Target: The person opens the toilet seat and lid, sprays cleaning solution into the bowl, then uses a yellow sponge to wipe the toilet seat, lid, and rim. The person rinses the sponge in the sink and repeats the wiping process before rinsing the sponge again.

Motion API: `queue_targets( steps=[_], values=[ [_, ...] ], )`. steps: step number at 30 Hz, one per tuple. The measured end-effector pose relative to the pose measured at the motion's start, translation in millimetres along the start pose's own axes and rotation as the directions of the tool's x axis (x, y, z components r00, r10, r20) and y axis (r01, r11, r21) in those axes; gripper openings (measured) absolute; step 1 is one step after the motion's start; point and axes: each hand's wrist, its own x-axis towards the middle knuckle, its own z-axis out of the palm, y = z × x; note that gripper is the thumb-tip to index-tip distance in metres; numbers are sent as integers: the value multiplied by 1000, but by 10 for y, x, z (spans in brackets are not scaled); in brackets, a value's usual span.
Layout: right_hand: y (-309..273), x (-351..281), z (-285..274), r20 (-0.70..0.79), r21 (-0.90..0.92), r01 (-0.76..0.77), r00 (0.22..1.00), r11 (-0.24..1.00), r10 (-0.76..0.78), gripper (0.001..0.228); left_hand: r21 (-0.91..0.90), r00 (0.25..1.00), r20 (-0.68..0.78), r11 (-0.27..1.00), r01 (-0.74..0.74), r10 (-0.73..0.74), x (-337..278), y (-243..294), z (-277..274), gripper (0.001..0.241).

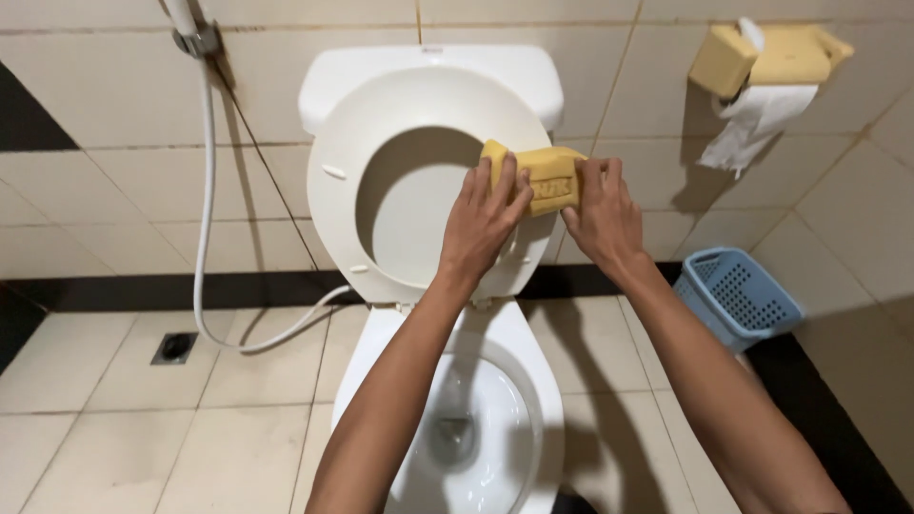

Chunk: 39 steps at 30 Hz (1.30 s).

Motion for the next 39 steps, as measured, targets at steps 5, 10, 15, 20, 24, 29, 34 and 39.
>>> queue_targets(
  steps=[5,10,15,20,24,29,34,39],
  values=[
    [175,-410,231,72,-6,-17,997,1000,17,66,-17,999,16,999,-49,49,-448,237,325,58],
    [212,-797,444,157,-11,-42,987,999,43,64,-66,998,40,997,-39,42,-907,453,584,51],
    [155,-1112,618,289,-26,-27,957,999,34,63,-257,969,248,964,65,1,-1314,537,661,43],
    [-198,-1224,708,395,48,69,915,996,-83,68,-251,940,329,951,183,-94,-1722,300,393,69],
    [-648,-1256,882,477,223,60,864,973,-162,67,-209,884,438,939,274,-160,-2128,30,207,76],
    [-1112,-1371,1287,496,315,109,828,943,-261,69,-151,798,523,890,431,-298,-2712,-263,69,81],
    [-1436,-1459,1698,497,349,157,805,924,-325,72,-105,692,628,843,528,-356,-2911,-476,-70,91],
    [-1589,-1528,2052,537,214,314,753,925,-380,67,-47,722,553,850,525,-416,-3362,-586,552,66]
  ],
)
